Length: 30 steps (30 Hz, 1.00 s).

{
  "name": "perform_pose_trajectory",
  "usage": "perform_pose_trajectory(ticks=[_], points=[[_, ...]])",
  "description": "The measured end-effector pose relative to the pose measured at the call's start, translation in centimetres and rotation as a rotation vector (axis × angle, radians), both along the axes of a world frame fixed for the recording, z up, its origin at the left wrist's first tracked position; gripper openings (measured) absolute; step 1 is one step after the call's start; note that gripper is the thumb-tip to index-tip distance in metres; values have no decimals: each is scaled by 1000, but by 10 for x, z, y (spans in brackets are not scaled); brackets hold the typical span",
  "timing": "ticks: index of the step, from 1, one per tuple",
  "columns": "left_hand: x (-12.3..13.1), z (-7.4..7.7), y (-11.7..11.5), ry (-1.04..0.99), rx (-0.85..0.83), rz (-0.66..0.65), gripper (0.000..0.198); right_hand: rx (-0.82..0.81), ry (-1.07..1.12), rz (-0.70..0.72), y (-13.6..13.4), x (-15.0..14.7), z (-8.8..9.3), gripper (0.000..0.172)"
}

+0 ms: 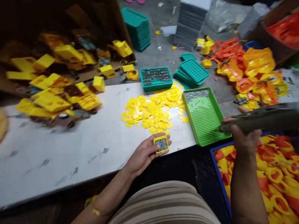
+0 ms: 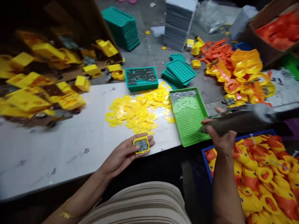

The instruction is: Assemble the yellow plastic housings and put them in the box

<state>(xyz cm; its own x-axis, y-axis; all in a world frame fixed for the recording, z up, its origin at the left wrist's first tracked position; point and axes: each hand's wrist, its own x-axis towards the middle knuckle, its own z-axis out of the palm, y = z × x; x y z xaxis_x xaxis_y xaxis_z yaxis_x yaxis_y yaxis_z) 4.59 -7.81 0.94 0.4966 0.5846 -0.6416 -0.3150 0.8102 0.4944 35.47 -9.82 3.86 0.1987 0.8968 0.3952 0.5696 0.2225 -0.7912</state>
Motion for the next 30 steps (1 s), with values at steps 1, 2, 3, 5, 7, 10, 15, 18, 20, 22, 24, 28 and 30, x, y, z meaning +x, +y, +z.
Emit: perform_pose_trajectory(ticks=[1,2,3,5,7,10,15,18,20,22,24,28,30], points=[[4,0,2,4,-5,-31,35,-17,33,3,4,8,1,34],[8,0,4,6,-11,-63,35,-27,82,14,8,12,2,33],[11,1,6,3,-15,-86,36,-29,138,35,14,14,4,31],[19,1,8,-5,-30,-128,38,26,253,70,26,11,5,28],[28,2,10,-1,-46,-155,39,83,334,121,41,4,5,31],[39,-1,15,11,-63,-172,36,143,390,127,67,-5,1,35],[47,-8,22,-21,-63,-197,36,276,437,-69,109,-18,-7,20],[46,-10,23,-42,-79,-206,36,342,399,-137,123,-26,-10,22],[45,-11,23,-44,-95,-197,37,355,385,-123,128,-29,-12,23],[44,-11,22,-43,-104,-190,38,358,398,-96,130,-31,-15,23],[44,-12,22,-43,-109,-191,39,344,400,-88,131,-32,-17,24],[44,-15,22,-58,-101,-202,40,283,315,-137,132,-31,-21,30],[44,-16,22,-64,-93,-200,40,267,282,-164,132,-32,-21,32]])
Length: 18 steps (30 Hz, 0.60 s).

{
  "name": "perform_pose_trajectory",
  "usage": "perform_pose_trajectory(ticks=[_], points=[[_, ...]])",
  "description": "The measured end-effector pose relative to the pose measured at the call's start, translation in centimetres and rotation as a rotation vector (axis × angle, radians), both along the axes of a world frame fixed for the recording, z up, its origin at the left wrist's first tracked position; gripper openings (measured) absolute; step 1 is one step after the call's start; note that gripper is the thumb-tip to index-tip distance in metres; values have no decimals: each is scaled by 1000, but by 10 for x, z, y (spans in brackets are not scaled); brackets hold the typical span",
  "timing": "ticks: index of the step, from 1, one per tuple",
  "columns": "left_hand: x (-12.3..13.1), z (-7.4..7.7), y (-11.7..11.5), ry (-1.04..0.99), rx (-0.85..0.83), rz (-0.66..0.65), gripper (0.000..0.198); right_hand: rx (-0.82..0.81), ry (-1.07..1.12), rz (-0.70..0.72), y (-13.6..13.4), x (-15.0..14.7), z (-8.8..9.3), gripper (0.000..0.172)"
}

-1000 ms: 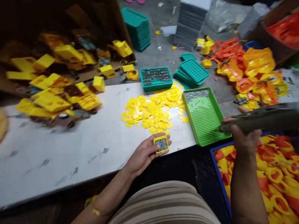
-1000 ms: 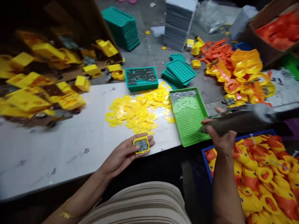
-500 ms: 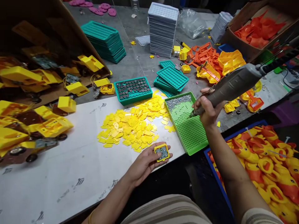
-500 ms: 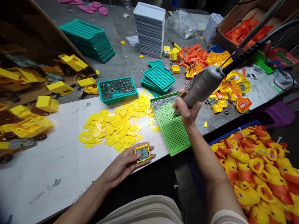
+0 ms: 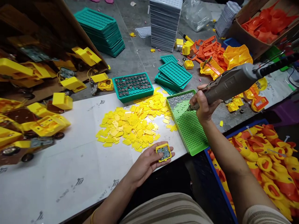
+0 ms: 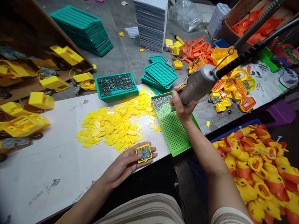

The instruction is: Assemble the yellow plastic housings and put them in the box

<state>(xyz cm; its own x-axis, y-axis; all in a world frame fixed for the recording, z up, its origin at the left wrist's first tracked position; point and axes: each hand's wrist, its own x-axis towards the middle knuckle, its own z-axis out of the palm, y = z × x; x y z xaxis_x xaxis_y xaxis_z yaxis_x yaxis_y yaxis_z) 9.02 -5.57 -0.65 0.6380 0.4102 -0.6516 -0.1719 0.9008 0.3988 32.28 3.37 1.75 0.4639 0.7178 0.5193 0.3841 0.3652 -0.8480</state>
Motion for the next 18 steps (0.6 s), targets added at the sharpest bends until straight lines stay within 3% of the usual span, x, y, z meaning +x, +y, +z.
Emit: perform_pose_trajectory(ticks=[7,12,15,18], points=[[1,2,0,14,-2,9,37,77,146,139,2,1,0,25],[8,7,-1,81,-5,52,37,75,113,88,-2,1,7,25],[11,9,-3,93,4,77,34,139,130,117,-19,-10,21,23],[13,6,-4,77,15,98,32,145,193,305,-50,-28,40,17]])
